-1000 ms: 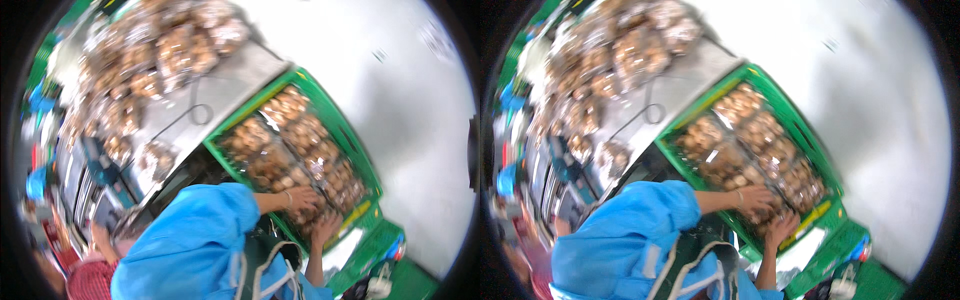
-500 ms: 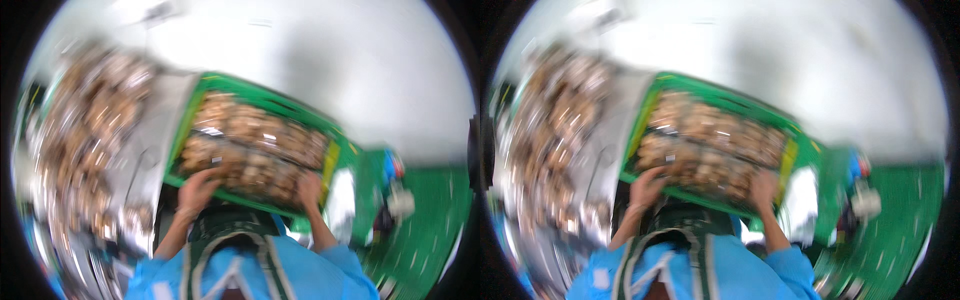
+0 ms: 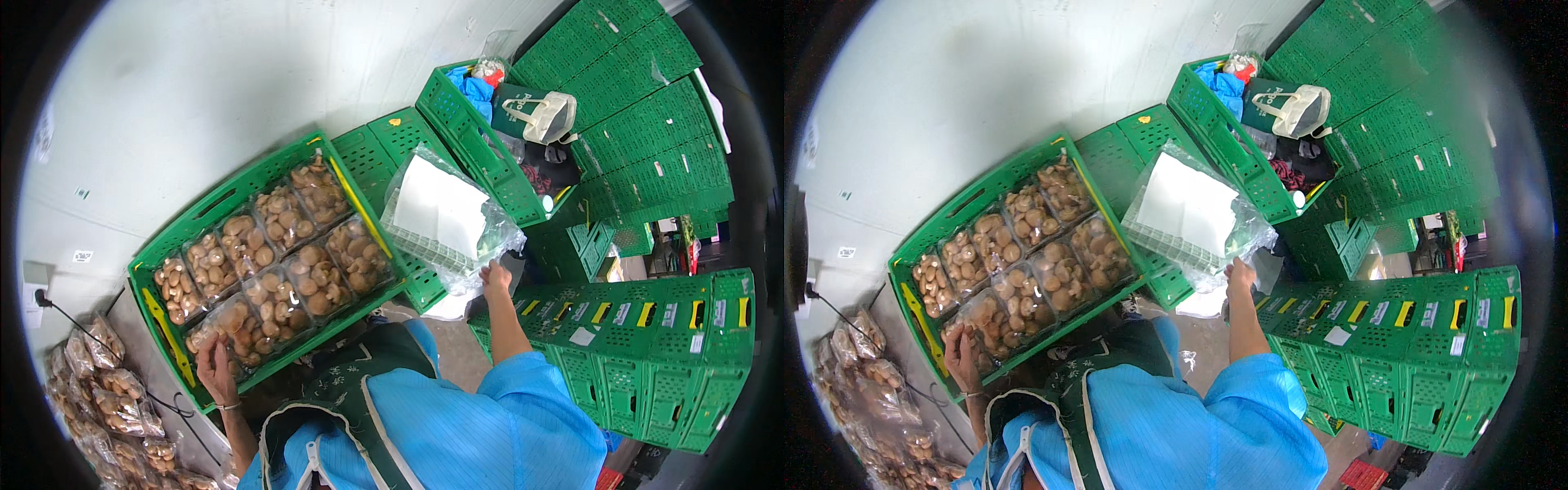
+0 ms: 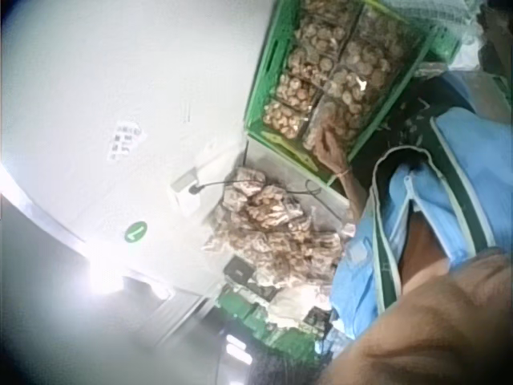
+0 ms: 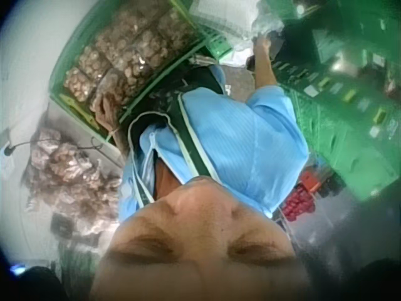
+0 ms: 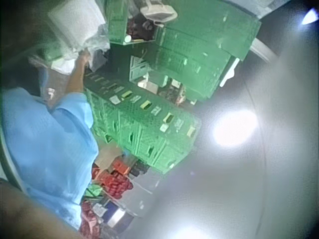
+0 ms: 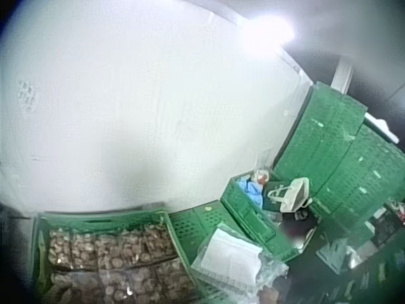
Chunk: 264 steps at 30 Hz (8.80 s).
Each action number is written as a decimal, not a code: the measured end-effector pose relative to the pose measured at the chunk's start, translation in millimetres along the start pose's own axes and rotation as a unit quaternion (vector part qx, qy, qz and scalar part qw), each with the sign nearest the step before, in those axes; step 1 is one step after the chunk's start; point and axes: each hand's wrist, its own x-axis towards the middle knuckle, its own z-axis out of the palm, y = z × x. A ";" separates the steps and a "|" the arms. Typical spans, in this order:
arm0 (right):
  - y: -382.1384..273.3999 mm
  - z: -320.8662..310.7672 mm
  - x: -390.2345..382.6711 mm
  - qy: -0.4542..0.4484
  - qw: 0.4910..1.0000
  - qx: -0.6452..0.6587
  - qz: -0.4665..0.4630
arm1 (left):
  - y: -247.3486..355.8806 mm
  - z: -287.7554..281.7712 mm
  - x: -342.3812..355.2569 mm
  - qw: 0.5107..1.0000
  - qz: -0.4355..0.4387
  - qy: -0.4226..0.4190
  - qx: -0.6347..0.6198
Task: The person packs bags of mushrooms into a green plastic crate and applies labels to the bags. The person transfers the bags from a stainless steel counter into the crate and peels small square labels from a sheet to stick them onto each bag.
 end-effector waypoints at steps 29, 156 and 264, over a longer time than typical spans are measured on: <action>-143.1 64.4 -96.4 -0.155 0.755 -0.069 -0.633 | 100.4 325.3 38.2 0.870 -0.265 -0.355 -0.216; -58.4 189.1 -326.0 -0.801 0.479 -0.331 -0.141 | 82.8 -42.4 -147.2 0.958 0.039 0.283 -0.001; 11.2 407.3 -434.1 -0.818 0.378 -0.399 -0.168 | -14.3 -13.6 24.9 0.949 -0.060 0.256 -0.175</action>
